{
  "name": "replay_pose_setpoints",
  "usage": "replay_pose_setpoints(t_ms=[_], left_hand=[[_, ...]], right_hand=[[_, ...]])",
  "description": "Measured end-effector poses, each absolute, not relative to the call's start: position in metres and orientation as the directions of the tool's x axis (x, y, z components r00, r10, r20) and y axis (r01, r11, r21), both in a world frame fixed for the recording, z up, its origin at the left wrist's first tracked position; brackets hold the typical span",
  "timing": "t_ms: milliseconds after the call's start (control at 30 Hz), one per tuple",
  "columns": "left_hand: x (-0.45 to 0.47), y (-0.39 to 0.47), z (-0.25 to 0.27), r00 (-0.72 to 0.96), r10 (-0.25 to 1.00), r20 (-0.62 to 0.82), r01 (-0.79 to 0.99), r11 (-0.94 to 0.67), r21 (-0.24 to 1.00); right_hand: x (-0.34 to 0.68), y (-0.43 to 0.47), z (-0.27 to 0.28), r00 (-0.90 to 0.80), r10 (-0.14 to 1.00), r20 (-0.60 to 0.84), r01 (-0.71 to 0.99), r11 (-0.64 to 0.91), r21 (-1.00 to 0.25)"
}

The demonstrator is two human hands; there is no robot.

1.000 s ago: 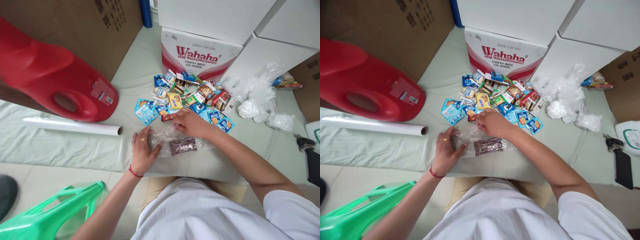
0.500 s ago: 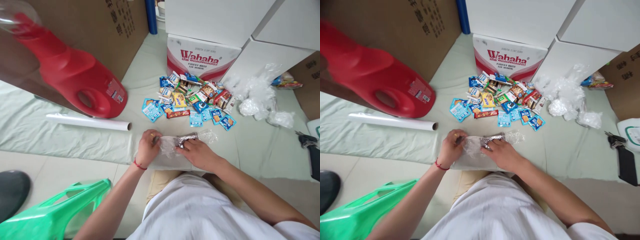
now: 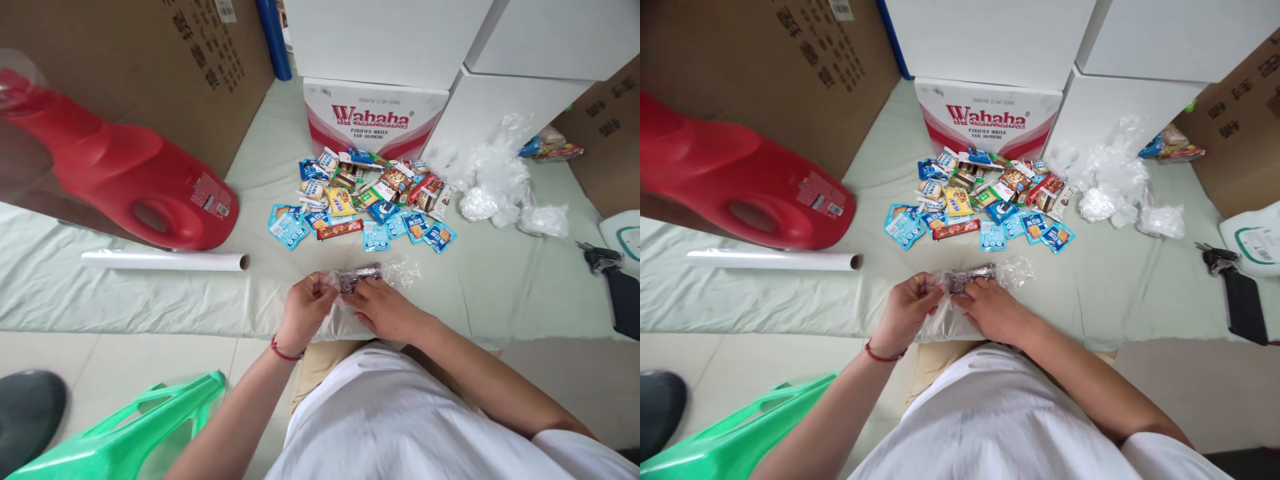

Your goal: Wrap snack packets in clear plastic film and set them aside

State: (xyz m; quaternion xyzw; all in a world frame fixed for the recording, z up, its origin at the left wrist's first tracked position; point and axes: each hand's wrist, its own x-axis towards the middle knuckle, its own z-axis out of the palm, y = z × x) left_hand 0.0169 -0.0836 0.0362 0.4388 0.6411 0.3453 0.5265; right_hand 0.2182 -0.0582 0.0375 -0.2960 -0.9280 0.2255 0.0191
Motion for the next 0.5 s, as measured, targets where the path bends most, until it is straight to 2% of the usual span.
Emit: replay_pose_setpoints(t_ms=[100, 167, 200, 267, 333, 367, 433, 500], left_hand=[[0.043, -0.076, 0.033, -0.013, 0.964, -0.264, 0.269, 0.258, 0.928], [0.055, -0.075, 0.027, 0.013, 0.992, -0.122, 0.427, 0.105, 0.898], [0.059, -0.076, 0.024, 0.033, 0.998, -0.056, 0.515, 0.031, 0.857], [0.065, -0.08, 0.018, 0.086, 0.996, -0.001, 0.684, -0.059, 0.727], [0.069, -0.085, 0.014, 0.128, 0.991, -0.045, 0.819, -0.08, 0.568], [0.071, -0.087, 0.013, 0.14, 0.987, -0.074, 0.863, -0.085, 0.497], [0.074, -0.088, 0.014, 0.15, 0.984, -0.099, 0.907, -0.097, 0.41], [0.076, -0.087, 0.015, 0.151, 0.984, -0.096, 0.92, -0.104, 0.379]], right_hand=[[0.225, -0.056, 0.04, -0.826, 0.559, -0.069, 0.505, 0.681, -0.531], [0.239, -0.051, 0.046, -0.84, 0.54, -0.046, 0.438, 0.625, -0.647], [0.249, -0.047, 0.049, -0.818, 0.575, -0.024, 0.422, 0.57, -0.705], [0.27, -0.036, 0.053, -0.647, 0.761, 0.042, 0.472, 0.444, -0.762], [0.288, -0.021, 0.051, -0.346, 0.93, 0.121, 0.607, 0.32, -0.728], [0.295, -0.014, 0.048, -0.234, 0.963, 0.134, 0.668, 0.26, -0.698], [0.305, -0.003, 0.039, -0.205, 0.979, 0.016, 0.722, 0.162, -0.672], [0.311, 0.0, 0.029, -0.302, 0.93, -0.209, 0.704, 0.07, -0.706]])
